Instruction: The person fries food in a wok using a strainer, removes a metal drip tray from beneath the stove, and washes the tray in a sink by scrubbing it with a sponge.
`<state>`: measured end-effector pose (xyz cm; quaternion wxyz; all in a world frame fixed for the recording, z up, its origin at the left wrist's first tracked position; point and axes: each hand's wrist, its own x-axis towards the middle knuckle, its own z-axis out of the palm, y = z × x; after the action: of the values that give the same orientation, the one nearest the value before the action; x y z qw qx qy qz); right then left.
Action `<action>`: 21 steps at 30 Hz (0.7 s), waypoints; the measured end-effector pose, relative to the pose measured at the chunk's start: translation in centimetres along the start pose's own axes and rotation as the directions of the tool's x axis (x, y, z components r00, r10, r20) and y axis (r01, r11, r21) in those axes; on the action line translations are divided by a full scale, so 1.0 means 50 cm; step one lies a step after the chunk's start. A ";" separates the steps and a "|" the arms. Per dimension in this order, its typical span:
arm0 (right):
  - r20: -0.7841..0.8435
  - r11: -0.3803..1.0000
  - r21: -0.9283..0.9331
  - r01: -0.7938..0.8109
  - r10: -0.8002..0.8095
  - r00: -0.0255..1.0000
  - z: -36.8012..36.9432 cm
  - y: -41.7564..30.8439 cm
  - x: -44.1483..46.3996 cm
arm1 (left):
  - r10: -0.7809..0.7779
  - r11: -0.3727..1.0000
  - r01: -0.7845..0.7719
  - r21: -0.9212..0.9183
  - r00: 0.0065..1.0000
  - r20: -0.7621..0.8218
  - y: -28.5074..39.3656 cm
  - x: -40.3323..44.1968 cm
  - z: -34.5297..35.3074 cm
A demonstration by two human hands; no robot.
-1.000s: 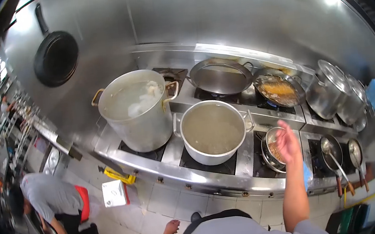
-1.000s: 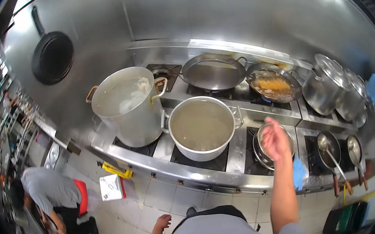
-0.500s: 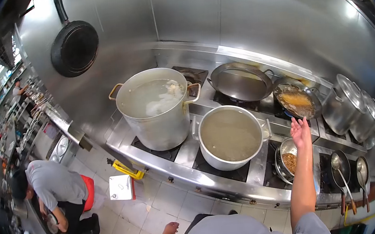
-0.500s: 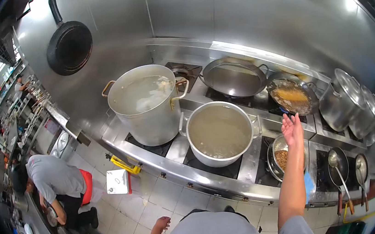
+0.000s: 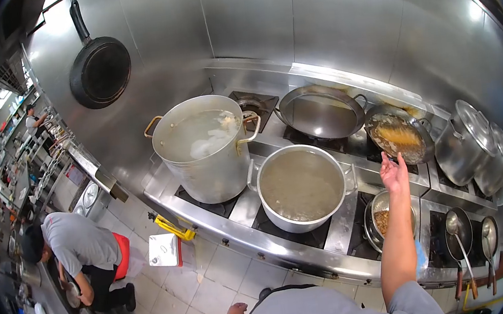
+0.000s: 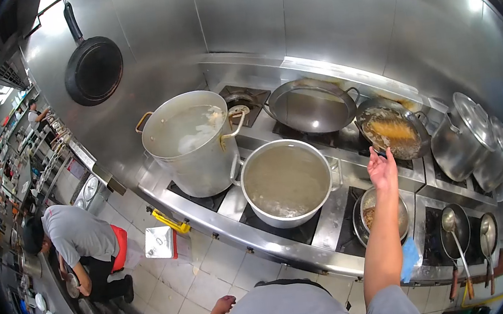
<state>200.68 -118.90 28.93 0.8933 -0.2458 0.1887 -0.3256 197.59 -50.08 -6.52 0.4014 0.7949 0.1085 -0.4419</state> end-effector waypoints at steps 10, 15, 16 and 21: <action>0.000 0.984 0.168 -0.055 0.056 0.998 -0.041 -0.082 0.011 | 0.050 0.996 -0.049 -0.077 0.999 0.017 0.082 -0.033 -0.003; -0.182 0.998 0.041 -0.055 0.062 0.981 -0.027 -0.161 -0.035 | 0.292 0.864 -0.316 0.393 0.949 0.120 0.046 0.010 -0.005; -0.135 0.994 0.001 -0.105 0.104 0.985 -0.049 -0.174 -0.033 | 0.298 0.859 -0.324 0.395 0.946 0.128 0.054 0.009 -0.002; -0.178 0.989 -0.095 -0.114 0.096 0.979 -0.105 -0.215 -0.041 | 0.225 0.936 -0.236 0.260 0.972 0.072 0.078 -0.025 0.020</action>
<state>191.34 -126.34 31.10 0.8755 -0.2527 0.2951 -0.2875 198.32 -53.14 -3.71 0.3417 0.8395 -0.0542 -0.4189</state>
